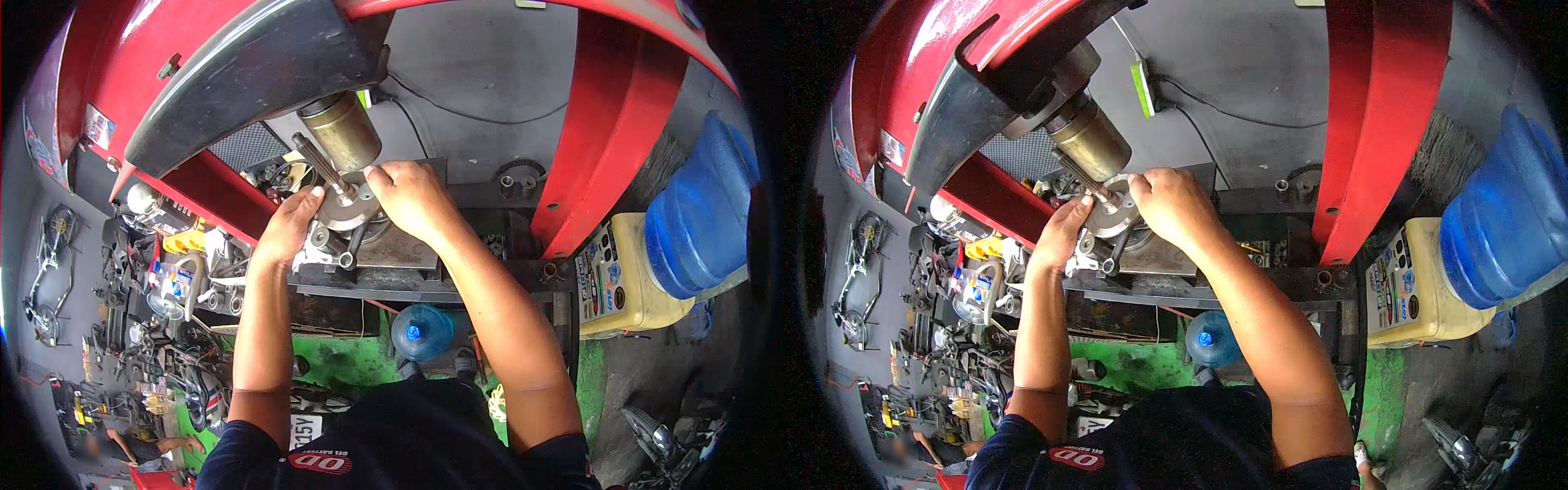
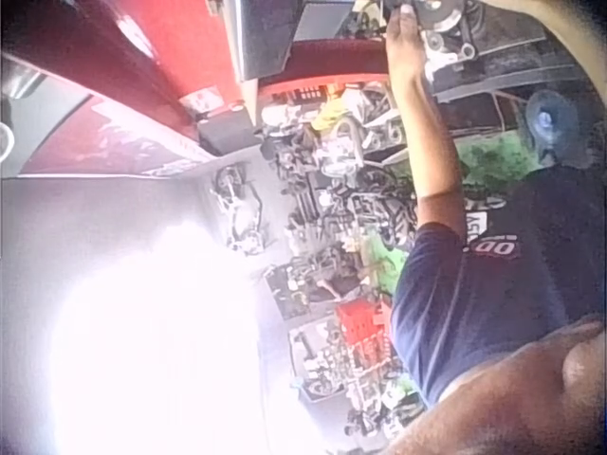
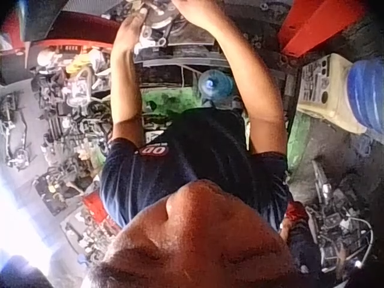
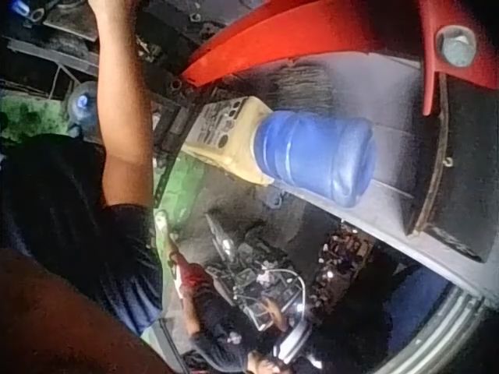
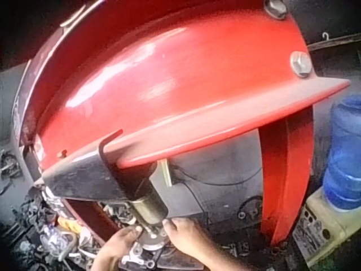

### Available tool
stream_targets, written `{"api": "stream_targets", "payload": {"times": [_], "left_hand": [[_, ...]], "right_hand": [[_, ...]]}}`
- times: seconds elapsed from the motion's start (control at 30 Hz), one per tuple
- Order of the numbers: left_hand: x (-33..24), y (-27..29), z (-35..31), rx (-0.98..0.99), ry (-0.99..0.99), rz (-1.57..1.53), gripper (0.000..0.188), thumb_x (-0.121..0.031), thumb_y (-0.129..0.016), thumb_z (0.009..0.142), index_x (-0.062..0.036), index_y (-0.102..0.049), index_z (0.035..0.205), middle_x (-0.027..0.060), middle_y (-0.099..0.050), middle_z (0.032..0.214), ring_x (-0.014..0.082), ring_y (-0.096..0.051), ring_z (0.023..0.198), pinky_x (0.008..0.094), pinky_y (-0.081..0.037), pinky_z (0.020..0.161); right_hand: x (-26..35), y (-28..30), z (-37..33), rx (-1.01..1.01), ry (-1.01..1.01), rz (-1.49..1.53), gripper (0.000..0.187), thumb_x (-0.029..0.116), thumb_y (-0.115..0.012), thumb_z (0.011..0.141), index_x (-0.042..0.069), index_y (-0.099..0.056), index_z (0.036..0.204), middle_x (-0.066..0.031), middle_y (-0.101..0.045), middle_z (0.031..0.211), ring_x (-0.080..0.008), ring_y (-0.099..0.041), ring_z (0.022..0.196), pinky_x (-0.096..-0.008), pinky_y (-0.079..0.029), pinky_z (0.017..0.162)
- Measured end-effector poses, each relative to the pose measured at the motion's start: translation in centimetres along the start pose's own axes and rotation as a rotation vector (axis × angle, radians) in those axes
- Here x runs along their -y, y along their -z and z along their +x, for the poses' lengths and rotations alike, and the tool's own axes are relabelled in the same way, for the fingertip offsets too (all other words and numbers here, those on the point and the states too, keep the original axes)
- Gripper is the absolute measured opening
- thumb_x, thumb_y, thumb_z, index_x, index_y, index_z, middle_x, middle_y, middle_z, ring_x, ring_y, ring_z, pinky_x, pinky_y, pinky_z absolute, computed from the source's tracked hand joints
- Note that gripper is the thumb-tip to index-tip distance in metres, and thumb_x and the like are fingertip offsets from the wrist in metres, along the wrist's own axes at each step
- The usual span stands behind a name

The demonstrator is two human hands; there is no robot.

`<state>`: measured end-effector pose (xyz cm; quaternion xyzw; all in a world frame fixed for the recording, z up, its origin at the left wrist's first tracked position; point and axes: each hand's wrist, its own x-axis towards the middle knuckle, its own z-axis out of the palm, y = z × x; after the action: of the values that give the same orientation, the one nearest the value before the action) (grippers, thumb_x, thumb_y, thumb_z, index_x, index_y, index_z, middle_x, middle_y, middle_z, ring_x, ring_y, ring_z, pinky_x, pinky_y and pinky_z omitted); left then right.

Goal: Assembling a motorcycle crankshaft using a hydraulic press.

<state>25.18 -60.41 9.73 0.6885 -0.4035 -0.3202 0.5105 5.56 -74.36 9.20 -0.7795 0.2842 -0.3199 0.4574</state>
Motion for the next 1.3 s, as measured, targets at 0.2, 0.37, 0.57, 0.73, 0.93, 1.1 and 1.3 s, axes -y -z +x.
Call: {"api": "stream_targets", "payload": {"times": [0.2,0.37,0.57,0.73,0.93,1.1,1.3], "left_hand": [[-1.1,0.6,-0.5,0.023,-0.021,0.017,0.049,-0.037,-0.056,0.108,0.0056,-0.063,0.13,0.0082,-0.07,0.116,0.0145,-0.059,0.107,0.0302,-0.045,0.098],[-3.3,4.0,-5.6,-0.263,-0.041,0.072,0.041,-0.029,-0.068,0.102,0.0033,-0.068,0.127,0.0059,-0.074,0.092,0.0105,-0.064,0.085,0.0272,-0.051,0.08],[-4.0,13.3,-14.0,-0.902,-0.156,0.206,0.035,-0.036,-0.068,0.101,-0.0044,-0.072,0.086,-0.0055,-0.052,0.061,0.0044,-0.042,0.047,0.0228,-0.032,0.047],[3.4,22.0,-14.8,-1.134,0.136,-0.148,0.035,-0.047,-0.062,0.095,-0.0126,-0.065,0.101,0.0029,-0.06,0.077,0.0155,-0.056,0.056,0.0313,-0.044,0.05],[13.0,28.3,-12.1,-1.093,0.171,-0.392,0.035,-0.01,-0.062,0.08,-0.0018,-0.055,0.113,0.0161,-0.061,0.099,0.0262,-0.064,0.082,0.0414,-0.057,0.067],[8.2,23.6,-10.0,-1.271,-0.27,0.092,0.066,-0.009,-0.071,0.085,0.0042,-0.042,0.143,0.0195,-0.054,0.133,0.0289,-0.055,0.121,0.0378,-0.041,0.109],[2.0,4.8,-12.3,-0.684,-0.582,0.61,0.029,-0.009,-0.081,0.078,-0.003,-0.07,0.104,0.0078,-0.068,0.1,0.0247,-0.061,0.099,0.0392,-0.047,0.093]], "right_hand": [[-0.2,-0.2,0.2,-0.014,0.005,-0.015,0.044,0.037,-0.052,0.101,-0.001,-0.071,0.089,-0.0269,-0.069,0.089,-0.0465,-0.068,0.09,-0.0524,-0.052,0.083],[-0.2,-0.7,0.3,-0.015,0.062,-0.043,0.045,0.04,-0.051,0.104,0.0,-0.069,0.093,-0.0252,-0.069,0.087,-0.0424,-0.07,0.086,-0.0499,-0.052,0.078],[-0.1,-1.1,0.3,-0.012,-0.018,0.001,0.042,0.035,-0.055,0.103,-0.004,-0.067,0.093,-0.0265,-0.066,0.081,-0.0403,-0.068,0.076,-0.0455,-0.051,0.072],[0.1,-1.2,0.2,-0.02,0.004,0.07,0.046,0.035,-0.056,0.103,-0.005,-0.066,0.083,-0.0138,-0.059,0.062,-0.0215,-0.06,0.056,-0.0388,-0.048,0.059],[0.2,-1.3,0.0,-0.026,-0.047,0.092,0.045,0.034,-0.058,0.103,-0.004,-0.066,0.081,-0.0088,-0.061,0.063,-0.0156,-0.058,0.056,-0.0349,-0.047,0.057],[-0.1,-1.4,0.2,-0.027,-0.094,0.066,0.047,0.038,-0.06,0.102,-0.004,-0.068,0.084,-0.0089,-0.062,0.064,-0.0158,-0.06,0.057,-0.0347,-0.048,0.058],[-0.3,-1.1,0.3,-0.034,-0.062,-0.002,0.041,0.035,-0.059,0.1,-0.004,-0.068,0.095,-0.0236,-0.066,0.077,-0.032,-0.068,0.072,-0.0432,-0.051,0.071]]}}
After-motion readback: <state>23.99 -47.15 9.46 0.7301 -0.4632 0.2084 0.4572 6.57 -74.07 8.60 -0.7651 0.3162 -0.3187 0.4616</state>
